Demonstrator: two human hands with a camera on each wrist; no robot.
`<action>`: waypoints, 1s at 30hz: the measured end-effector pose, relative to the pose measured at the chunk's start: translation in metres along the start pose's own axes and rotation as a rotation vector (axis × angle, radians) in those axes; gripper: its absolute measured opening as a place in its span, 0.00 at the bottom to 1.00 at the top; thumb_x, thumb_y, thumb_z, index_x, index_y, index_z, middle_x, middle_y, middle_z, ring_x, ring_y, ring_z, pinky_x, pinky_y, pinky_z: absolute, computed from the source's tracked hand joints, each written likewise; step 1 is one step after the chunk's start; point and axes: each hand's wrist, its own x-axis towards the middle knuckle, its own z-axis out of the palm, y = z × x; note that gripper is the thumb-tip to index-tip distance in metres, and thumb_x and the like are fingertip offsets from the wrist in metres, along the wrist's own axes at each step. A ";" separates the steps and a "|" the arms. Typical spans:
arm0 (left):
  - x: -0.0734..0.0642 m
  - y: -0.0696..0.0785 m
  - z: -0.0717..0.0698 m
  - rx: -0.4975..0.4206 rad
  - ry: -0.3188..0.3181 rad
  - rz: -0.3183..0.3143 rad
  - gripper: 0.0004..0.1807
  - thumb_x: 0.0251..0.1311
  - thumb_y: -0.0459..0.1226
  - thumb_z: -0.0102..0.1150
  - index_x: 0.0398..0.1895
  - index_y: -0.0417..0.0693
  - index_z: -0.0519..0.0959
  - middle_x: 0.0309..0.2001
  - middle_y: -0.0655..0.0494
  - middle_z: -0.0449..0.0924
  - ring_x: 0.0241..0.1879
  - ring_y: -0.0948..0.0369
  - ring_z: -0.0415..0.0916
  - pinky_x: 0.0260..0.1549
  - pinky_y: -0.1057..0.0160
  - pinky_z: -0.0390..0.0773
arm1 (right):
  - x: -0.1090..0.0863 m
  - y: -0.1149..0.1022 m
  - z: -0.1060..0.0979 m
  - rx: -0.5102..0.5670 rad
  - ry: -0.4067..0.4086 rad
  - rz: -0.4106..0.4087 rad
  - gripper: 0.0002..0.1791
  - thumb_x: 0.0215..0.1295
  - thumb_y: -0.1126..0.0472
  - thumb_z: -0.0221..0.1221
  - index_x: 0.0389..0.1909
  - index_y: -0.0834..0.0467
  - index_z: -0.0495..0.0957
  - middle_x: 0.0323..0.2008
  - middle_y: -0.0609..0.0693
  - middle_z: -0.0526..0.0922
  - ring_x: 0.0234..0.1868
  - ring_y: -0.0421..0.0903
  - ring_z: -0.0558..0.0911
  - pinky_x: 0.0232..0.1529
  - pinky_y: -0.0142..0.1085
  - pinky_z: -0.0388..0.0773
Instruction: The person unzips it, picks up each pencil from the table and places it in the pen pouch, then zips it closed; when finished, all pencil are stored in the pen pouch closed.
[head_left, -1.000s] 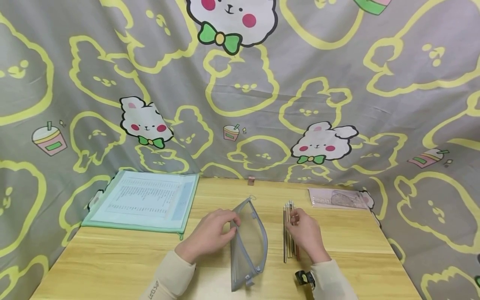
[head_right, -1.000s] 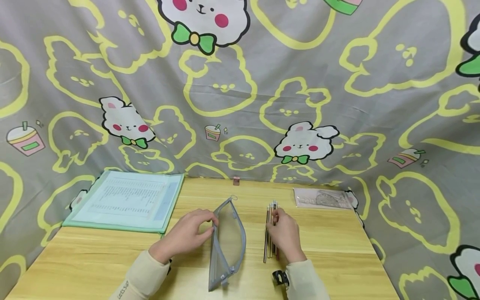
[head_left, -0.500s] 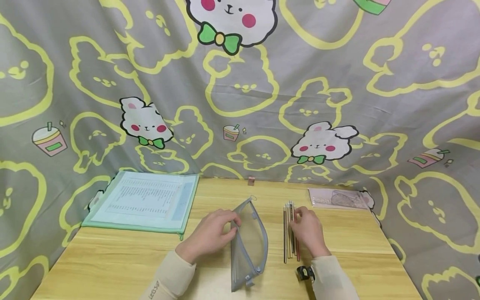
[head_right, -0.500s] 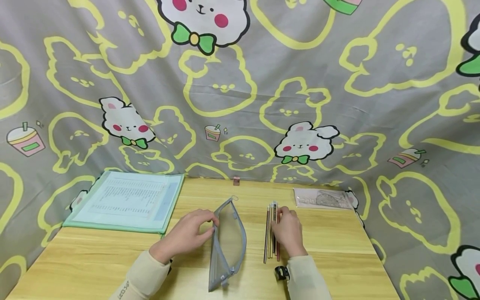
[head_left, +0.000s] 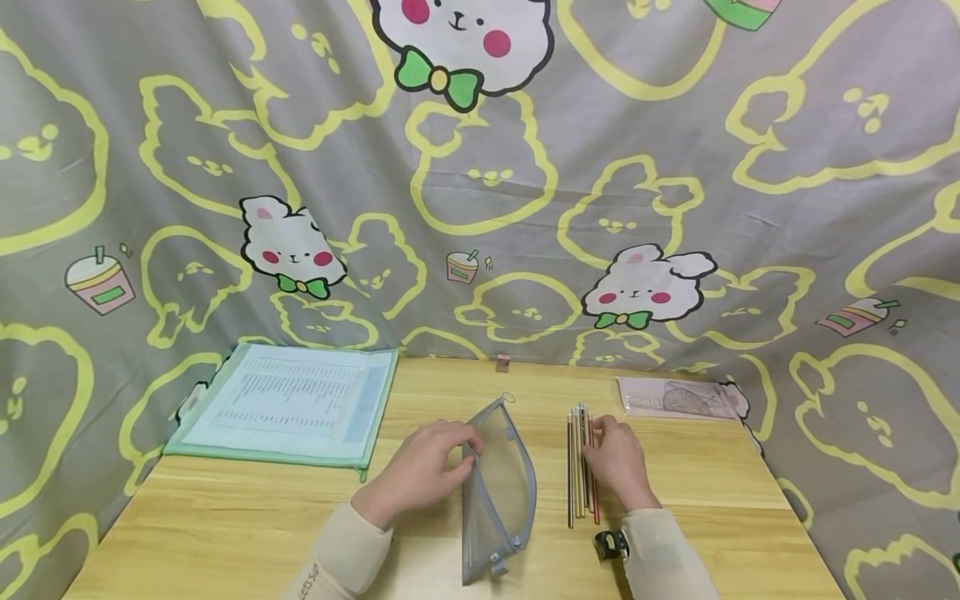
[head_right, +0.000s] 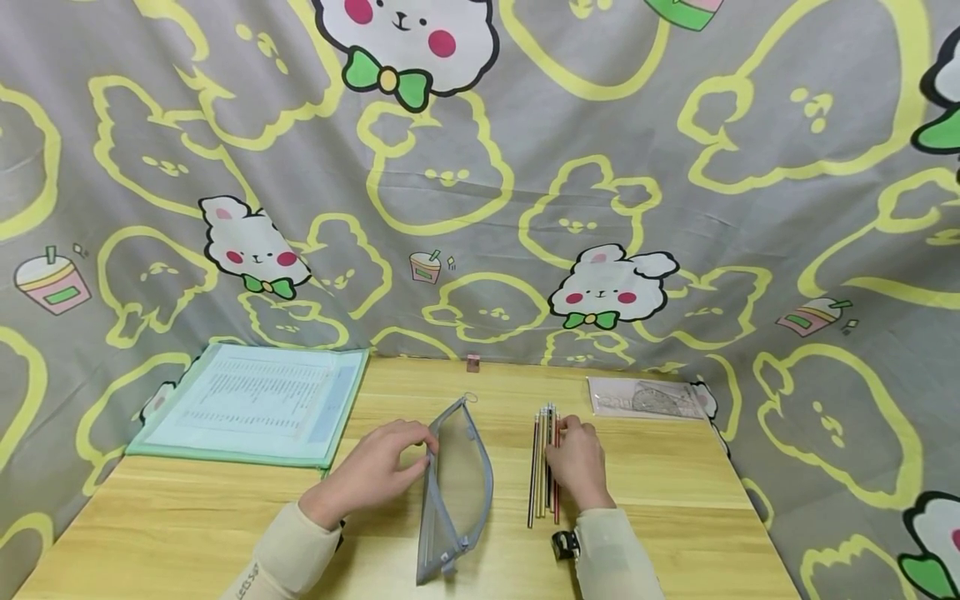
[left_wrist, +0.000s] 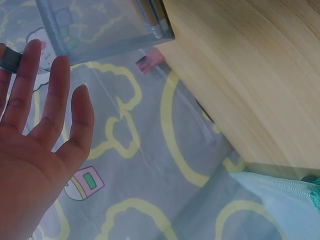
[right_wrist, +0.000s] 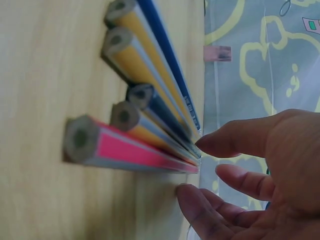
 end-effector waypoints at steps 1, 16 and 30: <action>0.000 0.000 0.000 0.000 0.000 0.000 0.08 0.66 0.35 0.66 0.44 0.59 0.83 0.48 0.66 0.88 0.47 0.59 0.85 0.47 0.58 0.83 | 0.000 0.001 0.001 -0.002 0.000 0.001 0.26 0.62 0.63 0.67 0.60 0.68 0.76 0.51 0.70 0.81 0.46 0.62 0.81 0.53 0.62 0.79; -0.001 -0.001 0.001 0.011 -0.007 -0.016 0.08 0.68 0.35 0.65 0.44 0.60 0.83 0.48 0.68 0.88 0.46 0.64 0.82 0.45 0.60 0.82 | 0.000 0.000 0.004 0.013 -0.021 0.018 0.23 0.64 0.65 0.65 0.58 0.68 0.76 0.47 0.65 0.87 0.38 0.55 0.85 0.42 0.53 0.83; -0.001 0.000 0.000 -0.006 -0.006 -0.004 0.08 0.67 0.35 0.65 0.44 0.59 0.83 0.47 0.66 0.88 0.47 0.60 0.84 0.46 0.59 0.82 | -0.003 0.000 0.005 -0.024 -0.001 0.009 0.17 0.62 0.70 0.60 0.52 0.69 0.79 0.40 0.59 0.88 0.34 0.52 0.84 0.36 0.48 0.82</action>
